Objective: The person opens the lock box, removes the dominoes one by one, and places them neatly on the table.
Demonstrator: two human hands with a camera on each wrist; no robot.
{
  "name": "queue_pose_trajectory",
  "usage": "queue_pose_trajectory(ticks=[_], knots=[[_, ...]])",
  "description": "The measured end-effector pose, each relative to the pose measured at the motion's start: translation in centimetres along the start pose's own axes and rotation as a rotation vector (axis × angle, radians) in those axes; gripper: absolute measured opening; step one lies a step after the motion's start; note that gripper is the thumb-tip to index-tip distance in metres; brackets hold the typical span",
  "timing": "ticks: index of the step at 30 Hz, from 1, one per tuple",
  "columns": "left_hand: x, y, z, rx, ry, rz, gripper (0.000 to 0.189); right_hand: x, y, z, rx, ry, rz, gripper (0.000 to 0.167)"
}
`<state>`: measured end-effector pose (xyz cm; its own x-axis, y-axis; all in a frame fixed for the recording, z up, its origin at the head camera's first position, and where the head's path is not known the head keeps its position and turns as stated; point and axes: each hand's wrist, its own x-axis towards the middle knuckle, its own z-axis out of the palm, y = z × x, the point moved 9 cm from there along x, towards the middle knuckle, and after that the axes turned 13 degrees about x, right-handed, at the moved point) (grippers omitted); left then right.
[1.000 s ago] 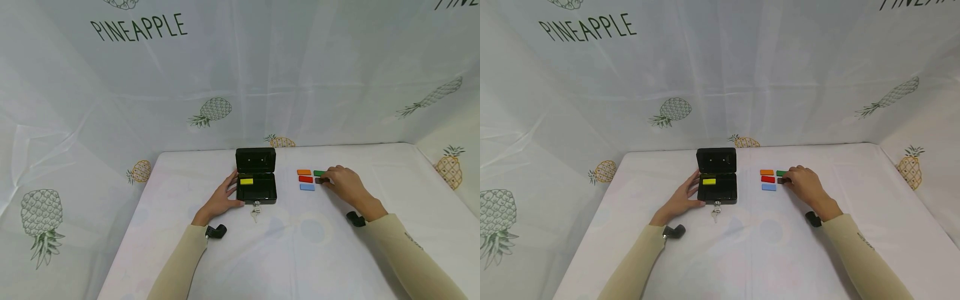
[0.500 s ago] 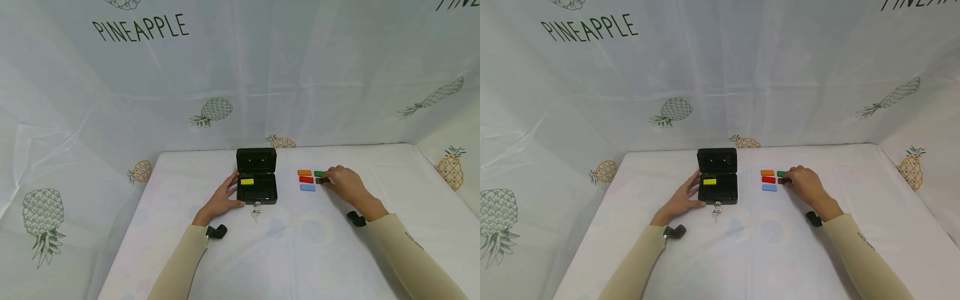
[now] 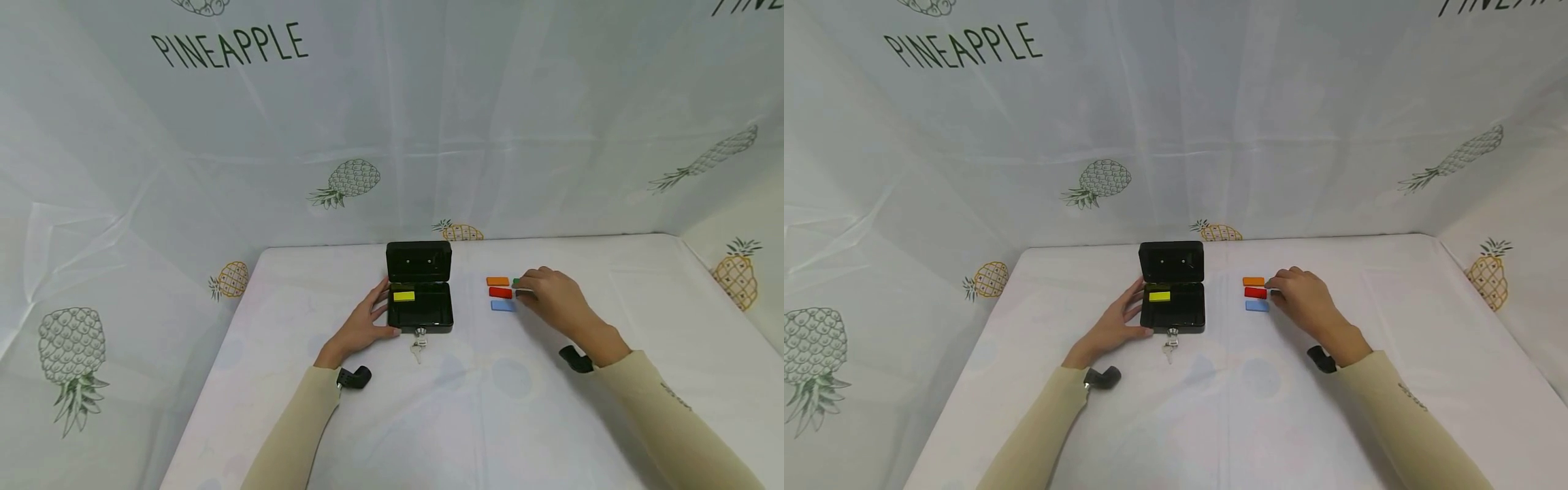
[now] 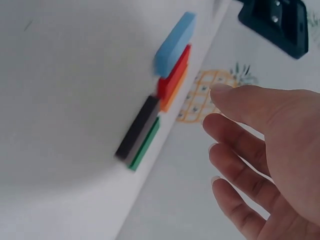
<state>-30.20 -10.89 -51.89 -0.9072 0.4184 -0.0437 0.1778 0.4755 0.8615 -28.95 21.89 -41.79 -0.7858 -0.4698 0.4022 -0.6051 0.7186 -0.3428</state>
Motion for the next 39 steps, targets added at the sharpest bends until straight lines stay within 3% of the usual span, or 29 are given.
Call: queue_pose_trajectory(ticks=[15, 22, 30, 39], knots=[[0.0, 0.6, -0.1, -0.019, -0.012, 0.012, 0.113, 2.8, -5.2, 2.2, 0.0, -0.009, -0.093, 0.026], [-0.1, 0.4, 0.0, -0.011, -0.001, 0.015, 0.112, 4.7, -7.6, 4.1, -0.024, -0.06, -0.109, 0.025], [-0.1, 0.6, -0.1, -0.008, -0.001, 0.015, 0.113, 6.1, -10.4, 6.3, -0.028, -0.044, -0.196, 0.026], [0.1, 0.3, -0.1, -0.03, -0.001, 0.01, 0.113, 7.8, -12.2, 9.1, -0.072, -0.103, -0.223, 0.028]])
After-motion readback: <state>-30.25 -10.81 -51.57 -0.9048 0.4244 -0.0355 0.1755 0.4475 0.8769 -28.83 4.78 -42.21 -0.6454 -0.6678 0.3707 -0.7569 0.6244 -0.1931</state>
